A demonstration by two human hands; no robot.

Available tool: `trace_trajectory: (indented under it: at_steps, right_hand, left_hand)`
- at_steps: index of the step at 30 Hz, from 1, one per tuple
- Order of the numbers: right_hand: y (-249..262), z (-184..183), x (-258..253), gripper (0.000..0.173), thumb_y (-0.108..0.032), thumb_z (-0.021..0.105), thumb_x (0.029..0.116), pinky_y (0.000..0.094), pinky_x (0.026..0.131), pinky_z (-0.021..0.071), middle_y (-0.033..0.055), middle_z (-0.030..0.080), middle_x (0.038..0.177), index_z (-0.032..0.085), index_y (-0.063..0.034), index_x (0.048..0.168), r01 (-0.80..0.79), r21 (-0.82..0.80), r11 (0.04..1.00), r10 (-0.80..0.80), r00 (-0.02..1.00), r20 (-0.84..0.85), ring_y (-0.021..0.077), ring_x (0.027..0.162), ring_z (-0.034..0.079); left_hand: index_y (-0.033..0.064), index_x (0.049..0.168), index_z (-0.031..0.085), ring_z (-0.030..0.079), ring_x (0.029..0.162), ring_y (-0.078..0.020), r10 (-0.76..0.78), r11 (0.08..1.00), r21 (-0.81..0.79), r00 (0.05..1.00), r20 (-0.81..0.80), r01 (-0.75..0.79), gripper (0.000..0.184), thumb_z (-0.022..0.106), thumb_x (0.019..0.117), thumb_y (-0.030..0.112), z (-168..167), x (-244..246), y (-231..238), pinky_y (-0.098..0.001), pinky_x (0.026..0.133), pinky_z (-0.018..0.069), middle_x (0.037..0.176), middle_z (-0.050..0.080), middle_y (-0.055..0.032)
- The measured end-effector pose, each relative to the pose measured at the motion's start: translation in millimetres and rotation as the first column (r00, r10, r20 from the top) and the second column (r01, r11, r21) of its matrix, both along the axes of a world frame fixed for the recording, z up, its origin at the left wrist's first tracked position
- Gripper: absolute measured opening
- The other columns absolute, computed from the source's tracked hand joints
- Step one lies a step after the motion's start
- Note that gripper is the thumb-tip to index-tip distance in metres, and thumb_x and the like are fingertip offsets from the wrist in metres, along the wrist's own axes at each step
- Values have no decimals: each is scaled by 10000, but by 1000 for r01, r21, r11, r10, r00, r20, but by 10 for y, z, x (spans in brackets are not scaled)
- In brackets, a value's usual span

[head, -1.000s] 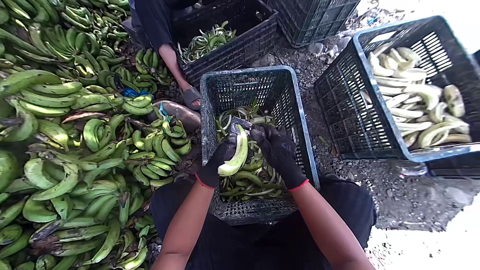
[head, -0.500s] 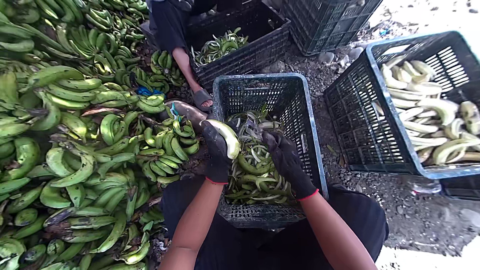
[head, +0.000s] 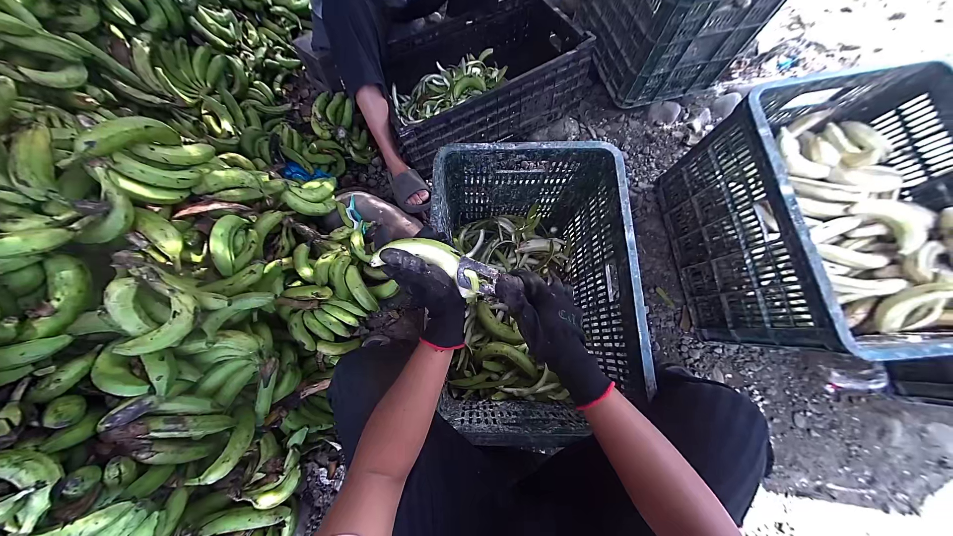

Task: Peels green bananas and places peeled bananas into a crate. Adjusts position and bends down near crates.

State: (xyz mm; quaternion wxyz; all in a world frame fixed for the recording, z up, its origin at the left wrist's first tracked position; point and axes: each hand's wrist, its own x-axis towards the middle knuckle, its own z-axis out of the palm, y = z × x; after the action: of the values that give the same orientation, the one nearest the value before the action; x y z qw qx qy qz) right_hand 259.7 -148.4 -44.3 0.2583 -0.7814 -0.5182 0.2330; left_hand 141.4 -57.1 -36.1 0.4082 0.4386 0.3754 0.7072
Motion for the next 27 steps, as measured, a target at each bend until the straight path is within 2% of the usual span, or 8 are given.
trace_trajectory:
  at_steps: [4,8,15,17,20,23,25,27]
  right_hand:
    - [61,9,118,688,-743,331,974,684,794,468,205,667,1130,694,-234,1263,29,30,999,-28,999,-28,463,1094,606]
    - [47,0,234,718,-767,320,960,695,793,466,215,659,1146,683,-230,1269,55,35,998,-54,998,-44,471,1105,599]
    - [29,-65,311,863,-865,290,889,675,812,467,267,597,1280,597,-267,1430,104,72,992,-117,970,214,500,1165,561]
    - [21,-48,330,810,-830,326,909,679,824,466,266,594,1299,585,-282,1447,100,69,993,-112,975,191,503,1178,556]
    - [14,3,425,657,-658,372,999,694,837,475,261,621,1264,606,-208,1416,80,41,996,-83,994,66,500,1174,573]
    - [-21,-22,530,670,-626,265,1047,636,829,507,172,708,1061,678,-144,1263,-31,131,991,32,999,-11,376,1010,673]
    - [-73,-5,553,685,-652,247,1044,611,780,517,130,709,993,675,-157,1246,-58,125,991,69,994,-89,321,923,684]
    - [-120,31,540,680,-675,253,1035,575,703,519,110,685,920,679,-172,1202,-46,101,994,60,988,-145,291,824,666]
  left_hand:
    - [235,1397,465,644,967,-73,-235,967,-89,971,41,238,549,271,1051,614,-118,46,16,-319,842,564,1117,651,54]
    - [187,1482,418,603,1012,8,-484,849,-251,875,-18,465,524,132,1114,424,-9,30,-10,-230,901,527,1218,612,48]
    - [246,1495,468,580,1171,-134,-608,764,-458,745,-275,455,577,189,1091,548,-139,-103,87,-419,968,506,1375,584,-26]
    - [217,1548,411,507,1323,-144,-675,728,-468,647,-356,502,553,198,1107,472,-116,-127,91,-424,1089,435,1512,500,-31]
    - [10,1468,455,557,1210,-250,-753,658,-570,405,-519,492,435,340,1117,241,55,-112,-7,-432,1037,449,1361,564,-214]
    - [-19,1468,455,557,1249,-275,-790,580,-609,189,-584,541,517,292,1115,323,220,-117,-29,-459,1081,422,1365,570,-236]
    - [-59,1282,583,620,1069,-257,-737,602,-551,138,-661,578,479,312,1126,303,215,-116,-5,-443,973,484,1146,644,-225]
    - [-54,1239,602,623,1060,-258,-715,591,-542,77,-695,598,471,316,1125,302,209,-124,16,-438,970,483,1114,649,-217]
